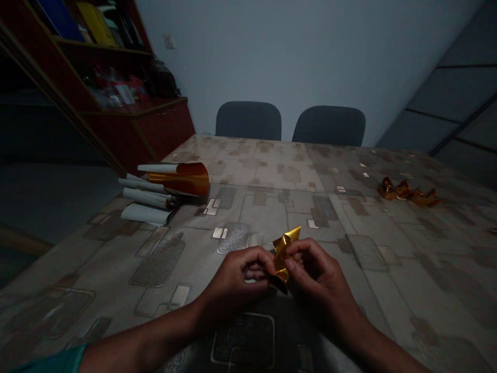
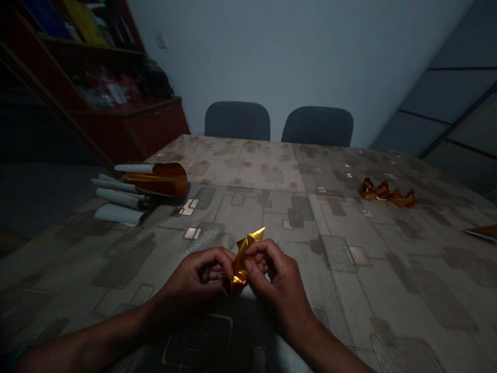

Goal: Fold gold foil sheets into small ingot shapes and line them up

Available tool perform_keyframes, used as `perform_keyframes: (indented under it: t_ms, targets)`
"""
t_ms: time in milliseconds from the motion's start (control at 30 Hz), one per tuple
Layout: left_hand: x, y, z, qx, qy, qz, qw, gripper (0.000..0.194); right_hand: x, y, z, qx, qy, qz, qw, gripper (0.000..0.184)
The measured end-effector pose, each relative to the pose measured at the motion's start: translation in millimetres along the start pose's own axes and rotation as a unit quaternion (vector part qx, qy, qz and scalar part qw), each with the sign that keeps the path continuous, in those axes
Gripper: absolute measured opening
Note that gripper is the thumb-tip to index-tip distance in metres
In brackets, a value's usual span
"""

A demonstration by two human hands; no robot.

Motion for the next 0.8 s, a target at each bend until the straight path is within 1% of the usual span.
perform_keyframes:
  t_ms: [67, 133, 233, 300, 333, 367, 433, 533, 600, 667, 733, 800]
  targets:
    - [-2, -4, 2.2, 0.049, 0.006, 0.011, 0.999, 0.015, 1, -3, -1, -0.008, -0.011, 0.005, 1.000, 0.007]
    - [-3, -5, 3.2, 0.106, -0.006, 0.014, 0.994, 0.021, 2, -8, 0, -0.024, -0.022, 0.012, 0.999, 0.013]
    - [-3, -2, 2.4, 0.160, -0.057, 0.014, 0.985, 0.024, 2, -10, 9, -0.050, 0.003, 0.014, 0.999, 0.021]
    - [-2, 1, 2.6, 0.170, -0.088, 0.017, 0.981, 0.023, 1, -5, 15, -0.064, 0.022, -0.002, 0.998, 0.026]
    - [-2, 2, 3.1, 0.175, -0.098, 0.019, 0.980, 0.022, 0, -2, 17, -0.066, 0.021, -0.010, 0.998, 0.030]
    - [-1, 3, 3.5, 0.180, -0.108, 0.022, 0.977, 0.021, -2, 1, 19, -0.059, 0.015, -0.011, 0.998, 0.034]
    - [-1, 2, 3.6, 0.191, -0.126, 0.034, 0.973, 0.021, -5, 0, 22, -0.020, 0.006, 0.013, 1.000, 0.038]
    - [-1, -3, 3.2, 0.201, -0.141, 0.051, 0.968, 0.022, -8, -13, 27, 0.088, -0.003, 0.098, 0.991, 0.041]
    - [-2, -8, 3.0, 0.211, -0.145, 0.064, 0.965, 0.023, -8, -26, 24, 0.141, -0.035, 0.162, 0.976, 0.037]
    - [-2, -11, 2.9, 0.224, -0.147, 0.078, 0.960, 0.023, -5, -35, 19, 0.157, -0.085, 0.203, 0.963, 0.033]
    - [-1, -11, 2.5, 0.232, -0.151, 0.088, 0.957, 0.022, -4, -38, 15, 0.159, -0.133, 0.205, 0.957, 0.032]
    - [0, -9, 3.8, 0.234, -0.140, 0.094, 0.958, 0.020, -2, -40, 12, 0.147, -0.174, 0.192, 0.955, 0.035]
Point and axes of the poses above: each hand's wrist, its own x-axis away from the middle knuckle, its own z-axis out of the back of the hand, y = z × x, the point moved 7 cm from there along -x, towards the middle knuckle, and after that the axes turned 2 degrees about z, right-handed, at the moved point
